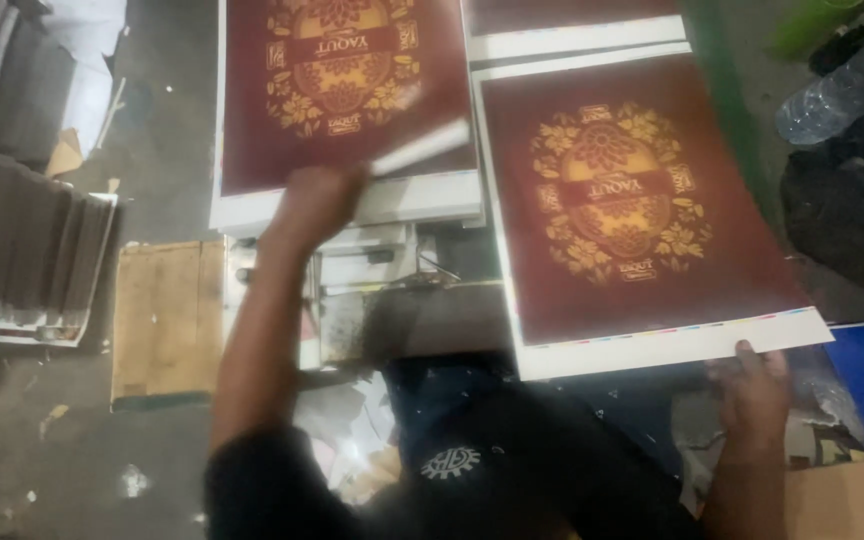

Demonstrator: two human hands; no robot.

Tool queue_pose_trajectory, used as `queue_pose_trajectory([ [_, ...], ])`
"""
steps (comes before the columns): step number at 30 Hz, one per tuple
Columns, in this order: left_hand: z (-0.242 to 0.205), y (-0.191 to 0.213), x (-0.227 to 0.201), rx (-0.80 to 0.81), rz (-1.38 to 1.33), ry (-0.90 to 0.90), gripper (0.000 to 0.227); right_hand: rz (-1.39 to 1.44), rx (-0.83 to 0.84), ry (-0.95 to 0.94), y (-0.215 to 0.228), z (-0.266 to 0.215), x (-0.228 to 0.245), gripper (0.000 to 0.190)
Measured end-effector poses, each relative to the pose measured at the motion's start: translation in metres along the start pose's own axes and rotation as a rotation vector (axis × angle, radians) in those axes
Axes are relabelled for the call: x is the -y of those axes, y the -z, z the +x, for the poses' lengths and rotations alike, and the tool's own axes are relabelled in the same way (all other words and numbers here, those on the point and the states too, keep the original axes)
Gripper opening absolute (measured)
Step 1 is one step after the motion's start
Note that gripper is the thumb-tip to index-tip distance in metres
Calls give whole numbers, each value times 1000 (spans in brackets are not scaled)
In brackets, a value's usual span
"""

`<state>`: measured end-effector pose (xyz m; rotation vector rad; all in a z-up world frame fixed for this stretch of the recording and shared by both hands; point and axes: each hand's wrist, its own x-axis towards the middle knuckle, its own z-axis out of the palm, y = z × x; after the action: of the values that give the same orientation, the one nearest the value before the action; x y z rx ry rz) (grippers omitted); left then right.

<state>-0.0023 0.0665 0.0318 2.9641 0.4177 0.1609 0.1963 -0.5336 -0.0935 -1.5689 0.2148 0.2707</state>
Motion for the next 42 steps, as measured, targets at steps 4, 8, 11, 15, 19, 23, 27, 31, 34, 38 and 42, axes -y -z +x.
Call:
queue_pose_trajectory([
  [4, -15, 14, -24, -512, 110, -57, 10, -137, 33, -65, -31, -7, 13, 34],
  [8, -35, 25, -77, -631, 109, -64, 5, -91, 94, -24, -43, 40, -12, 36],
  [11, -44, 18, -104, -607, 4, -96, 6, -26, 160, 43, -58, 83, -23, 34],
  [15, -51, 4, -129, -583, -17, -92, 10, 6, 200, -8, -91, 103, 5, 29],
  [19, -59, -5, -150, -597, -43, -109, 16, 31, 279, -86, -95, 99, 6, 41],
  [23, -61, -29, -181, -685, -134, -278, 19, -114, 335, -66, -110, 53, 2, 64],
  [27, -53, -89, -222, -486, -164, -404, 20, -82, 770, 14, -147, 3, -7, 60],
  [31, -45, -74, -255, -475, -295, -457, 17, 98, 781, -95, -161, 3, -38, 46],
  [34, -31, -57, -233, -505, -293, -503, 25, 173, 577, -156, -136, 28, -63, 29],
  [38, -7, -64, -137, -293, -249, -127, 17, -89, 489, 79, -103, 23, -16, 27],
  [42, 11, -69, -44, -456, 133, -162, 55, 11, 316, 101, -58, 40, -16, 21],
])
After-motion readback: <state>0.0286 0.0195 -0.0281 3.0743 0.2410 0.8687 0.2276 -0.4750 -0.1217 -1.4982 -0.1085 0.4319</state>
